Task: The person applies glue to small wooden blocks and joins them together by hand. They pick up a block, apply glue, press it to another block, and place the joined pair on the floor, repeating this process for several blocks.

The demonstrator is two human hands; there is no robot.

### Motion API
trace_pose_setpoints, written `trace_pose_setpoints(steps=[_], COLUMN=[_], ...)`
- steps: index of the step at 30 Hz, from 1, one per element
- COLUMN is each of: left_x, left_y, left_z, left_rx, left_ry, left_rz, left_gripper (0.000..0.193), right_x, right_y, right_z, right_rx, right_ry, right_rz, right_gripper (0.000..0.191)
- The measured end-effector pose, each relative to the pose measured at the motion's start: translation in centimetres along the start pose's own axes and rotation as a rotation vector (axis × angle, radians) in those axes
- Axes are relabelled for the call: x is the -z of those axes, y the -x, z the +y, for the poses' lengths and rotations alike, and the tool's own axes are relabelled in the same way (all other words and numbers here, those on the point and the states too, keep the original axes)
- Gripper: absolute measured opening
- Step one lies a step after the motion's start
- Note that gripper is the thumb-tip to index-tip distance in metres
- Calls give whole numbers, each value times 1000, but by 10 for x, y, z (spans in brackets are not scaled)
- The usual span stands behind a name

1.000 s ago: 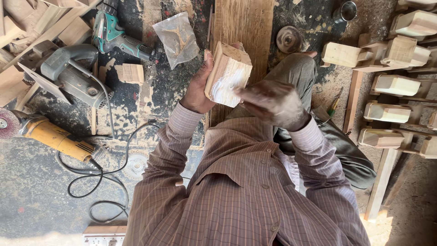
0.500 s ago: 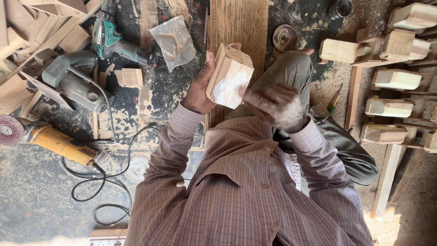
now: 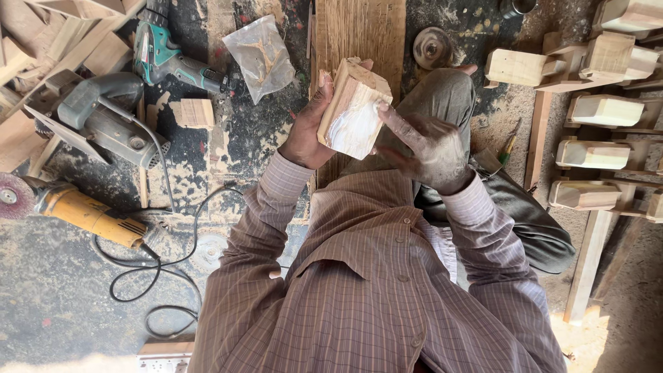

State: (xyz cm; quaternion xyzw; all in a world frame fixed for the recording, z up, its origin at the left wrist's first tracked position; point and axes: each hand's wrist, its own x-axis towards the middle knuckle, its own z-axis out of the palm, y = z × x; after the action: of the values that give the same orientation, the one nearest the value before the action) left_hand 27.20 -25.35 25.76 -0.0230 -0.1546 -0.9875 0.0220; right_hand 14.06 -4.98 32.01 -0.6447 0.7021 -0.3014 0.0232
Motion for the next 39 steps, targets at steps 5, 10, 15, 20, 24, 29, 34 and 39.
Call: trace_pose_setpoints(steps=[5, 10, 15, 20, 24, 29, 34, 39], left_x=[3, 1, -3, -7, -6, -4, -4, 3], left_y=[-4, -6, -10, -11, -13, -14, -16, -15], left_z=[-4, -7, -5, -8, -9, -6, -11, -16], left_rx=[-68, -20, -19, 61, 43, 56, 65, 94], left_ry=[-78, -74, -101, -118, -122, -168, -167, -127], left_rz=[51, 48, 17, 46, 146, 55, 132, 40], left_gripper=[92, 89, 83, 79, 81, 78, 75, 73], right_x=[5, -6, -3, 4, 5, 10, 10, 8], right_y=[17, 10, 7, -2, -5, 4, 8, 8], right_z=[-8, 13, 14, 0, -3, 0, 9, 14], right_rx=[130, 22, -3, 0, -81, -2, -35, 76], right_ry=[193, 488, 338, 643, 606, 601, 665, 611], right_rz=[110, 175, 176, 15, 55, 123, 119, -5], right_gripper=[76, 64, 62, 56, 66, 55, 54, 63])
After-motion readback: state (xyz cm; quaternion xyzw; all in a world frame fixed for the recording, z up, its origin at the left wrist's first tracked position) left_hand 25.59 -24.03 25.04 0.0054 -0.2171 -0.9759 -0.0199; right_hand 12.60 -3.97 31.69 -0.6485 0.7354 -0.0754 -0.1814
